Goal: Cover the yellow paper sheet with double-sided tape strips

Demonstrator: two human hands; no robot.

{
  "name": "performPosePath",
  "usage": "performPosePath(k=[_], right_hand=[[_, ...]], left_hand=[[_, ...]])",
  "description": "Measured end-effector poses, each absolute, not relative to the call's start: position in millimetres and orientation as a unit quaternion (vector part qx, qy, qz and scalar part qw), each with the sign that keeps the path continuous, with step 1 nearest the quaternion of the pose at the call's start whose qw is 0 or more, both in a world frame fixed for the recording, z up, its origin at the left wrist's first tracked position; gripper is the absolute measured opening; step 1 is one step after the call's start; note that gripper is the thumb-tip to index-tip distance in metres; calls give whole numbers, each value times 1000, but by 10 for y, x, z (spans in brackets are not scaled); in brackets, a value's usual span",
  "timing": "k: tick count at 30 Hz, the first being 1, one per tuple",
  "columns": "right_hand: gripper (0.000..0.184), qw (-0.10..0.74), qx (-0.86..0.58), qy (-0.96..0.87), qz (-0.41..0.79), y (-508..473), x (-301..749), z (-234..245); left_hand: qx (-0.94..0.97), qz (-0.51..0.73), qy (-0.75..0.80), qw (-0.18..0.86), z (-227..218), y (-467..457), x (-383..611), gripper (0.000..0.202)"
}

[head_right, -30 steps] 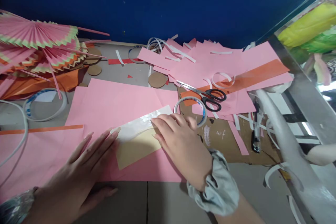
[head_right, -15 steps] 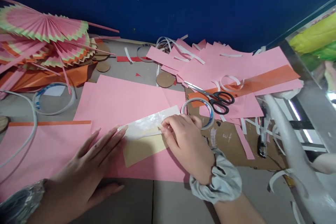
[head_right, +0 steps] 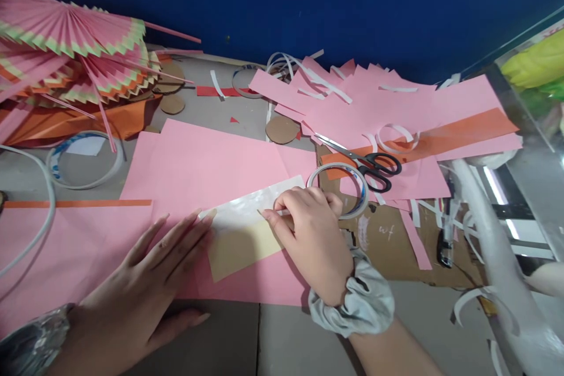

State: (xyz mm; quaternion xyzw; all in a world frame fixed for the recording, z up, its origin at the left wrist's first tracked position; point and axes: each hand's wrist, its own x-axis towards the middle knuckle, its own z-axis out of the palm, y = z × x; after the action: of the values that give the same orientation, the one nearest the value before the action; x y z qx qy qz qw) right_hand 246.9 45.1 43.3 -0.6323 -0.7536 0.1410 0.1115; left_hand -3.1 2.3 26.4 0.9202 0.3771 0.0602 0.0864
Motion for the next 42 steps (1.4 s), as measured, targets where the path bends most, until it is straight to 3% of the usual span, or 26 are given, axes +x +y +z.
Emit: performPosePath(k=[30, 42], right_hand=[[19, 92, -628, -763, 123, 476, 2458, 424], [19, 92, -615, -776, 105, 468, 2449, 424]], left_hand=[[914, 76, 386, 97, 290, 29, -10, 69], [927, 57, 349, 128, 337, 244, 84, 77]])
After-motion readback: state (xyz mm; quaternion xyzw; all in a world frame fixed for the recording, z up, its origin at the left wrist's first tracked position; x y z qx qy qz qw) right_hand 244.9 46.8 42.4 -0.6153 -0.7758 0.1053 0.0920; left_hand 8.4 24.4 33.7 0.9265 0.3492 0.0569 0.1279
